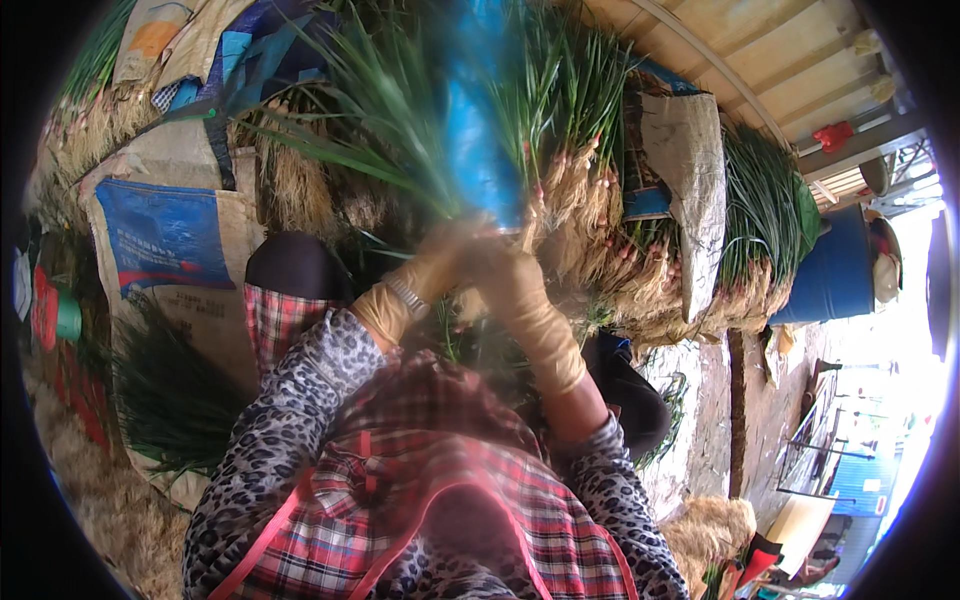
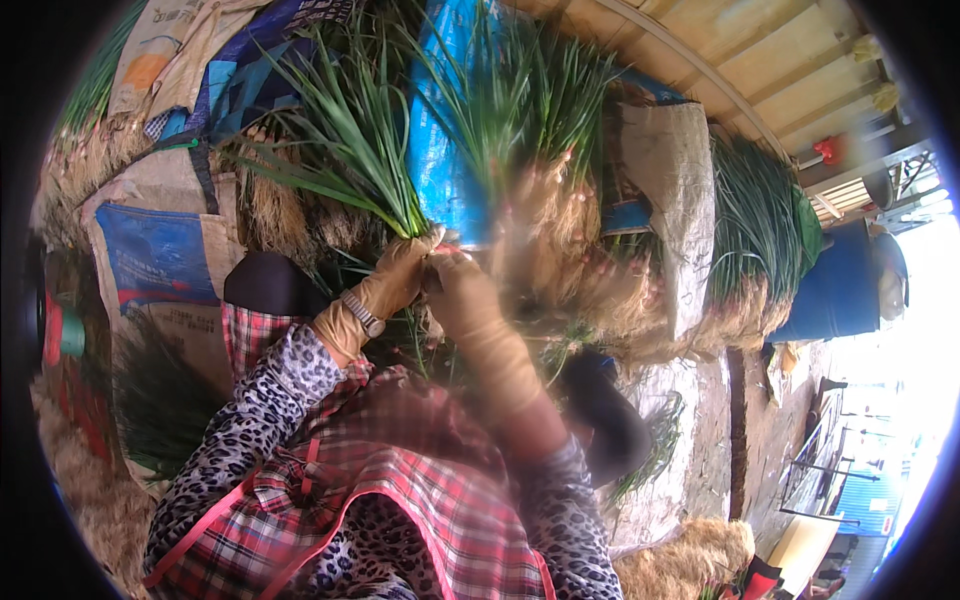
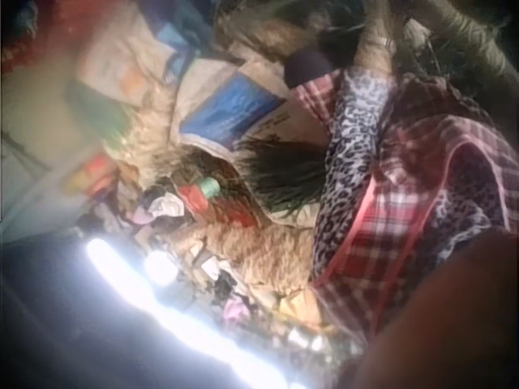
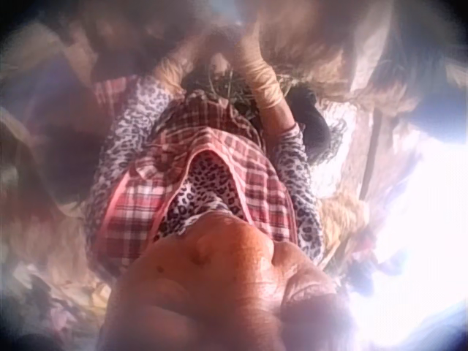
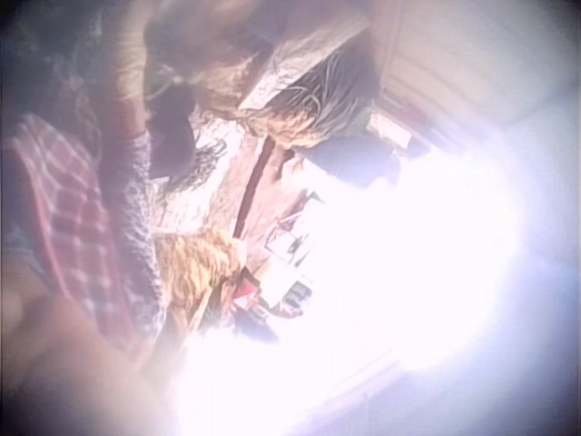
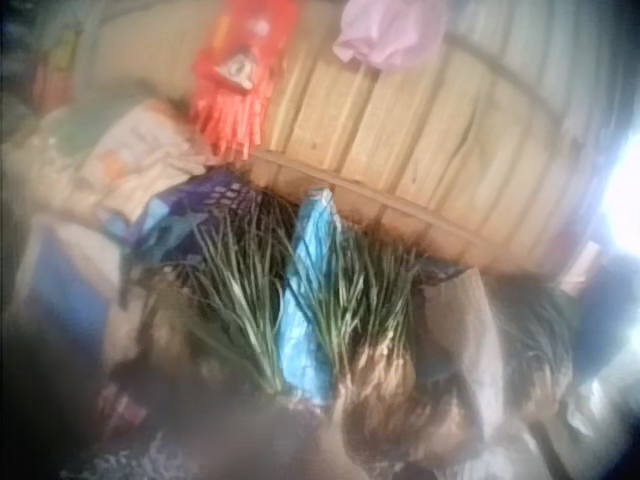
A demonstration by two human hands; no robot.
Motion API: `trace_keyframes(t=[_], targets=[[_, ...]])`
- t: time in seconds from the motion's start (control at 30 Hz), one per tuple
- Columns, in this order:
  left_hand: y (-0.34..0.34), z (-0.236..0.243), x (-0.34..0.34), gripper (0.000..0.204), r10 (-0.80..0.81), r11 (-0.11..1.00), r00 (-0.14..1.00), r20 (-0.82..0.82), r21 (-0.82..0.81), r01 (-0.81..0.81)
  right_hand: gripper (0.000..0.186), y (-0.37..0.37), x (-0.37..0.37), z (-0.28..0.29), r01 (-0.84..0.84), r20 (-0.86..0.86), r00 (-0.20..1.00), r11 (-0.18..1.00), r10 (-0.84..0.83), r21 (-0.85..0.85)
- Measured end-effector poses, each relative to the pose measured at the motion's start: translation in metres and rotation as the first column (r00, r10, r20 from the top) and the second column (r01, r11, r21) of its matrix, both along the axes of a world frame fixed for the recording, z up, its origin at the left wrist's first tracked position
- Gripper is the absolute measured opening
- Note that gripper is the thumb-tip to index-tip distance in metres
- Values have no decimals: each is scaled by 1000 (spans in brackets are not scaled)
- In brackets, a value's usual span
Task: The person sits and repeatedly cleans bundles of green onions by hand, shaking off soil and debris from the roots. The cleaned onions are placed into a blue plastic bag, and the process continues with multiple bundles.
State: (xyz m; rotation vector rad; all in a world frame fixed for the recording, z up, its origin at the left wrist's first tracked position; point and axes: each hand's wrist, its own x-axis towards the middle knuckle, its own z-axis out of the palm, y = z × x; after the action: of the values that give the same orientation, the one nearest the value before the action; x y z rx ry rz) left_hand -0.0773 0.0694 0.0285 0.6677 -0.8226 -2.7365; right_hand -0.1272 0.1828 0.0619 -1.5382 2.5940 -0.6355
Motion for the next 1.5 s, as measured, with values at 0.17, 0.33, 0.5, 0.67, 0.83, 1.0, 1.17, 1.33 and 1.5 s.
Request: trace_keyframes(t=[0.17,0.33,0.5,0.67,0.83,1.0,1.17,1.33,1.5], targets=[[-16,-31,2,25,-47,977,999,-27,-210,40,14,40,25,45,-19,81,996,957,44,-289],[-6,-17,-10,31,-51,994,985,163,-84,65,14,30,33,-25,28,-96,994,964,-55,-264],[-12,-19,-5,32,-54,996,993,109,79,45,8,24,11,-36,206,-304,929,978,-209,-43],[-15,-12,-2,35,14,992,984,176,-123,8,28,128,25,68,291,798,513,810,316,-508],[-9,-25,-9,34,45,997,994,96,-63,-39,32,144,41,27,110,219,970,994,-105,-7],[0,-33,-10,36,93,988,995,32,-123,-88,12,51,41,-23,54,-166,984,994,-69,-91],[10,-3,-6,39,107,990,992,66,-99,-100,7,20,22,-62,272,-350,906,961,-236,57],[7,17,1,39,46,999,970,239,17,-52,2,32,26,-38,225,-40,971,962,-234,-153],[-3,-7,-5,34,81,996,995,57,-25,-80,8,121,43,47,-12,-267,961,973,76,232]])
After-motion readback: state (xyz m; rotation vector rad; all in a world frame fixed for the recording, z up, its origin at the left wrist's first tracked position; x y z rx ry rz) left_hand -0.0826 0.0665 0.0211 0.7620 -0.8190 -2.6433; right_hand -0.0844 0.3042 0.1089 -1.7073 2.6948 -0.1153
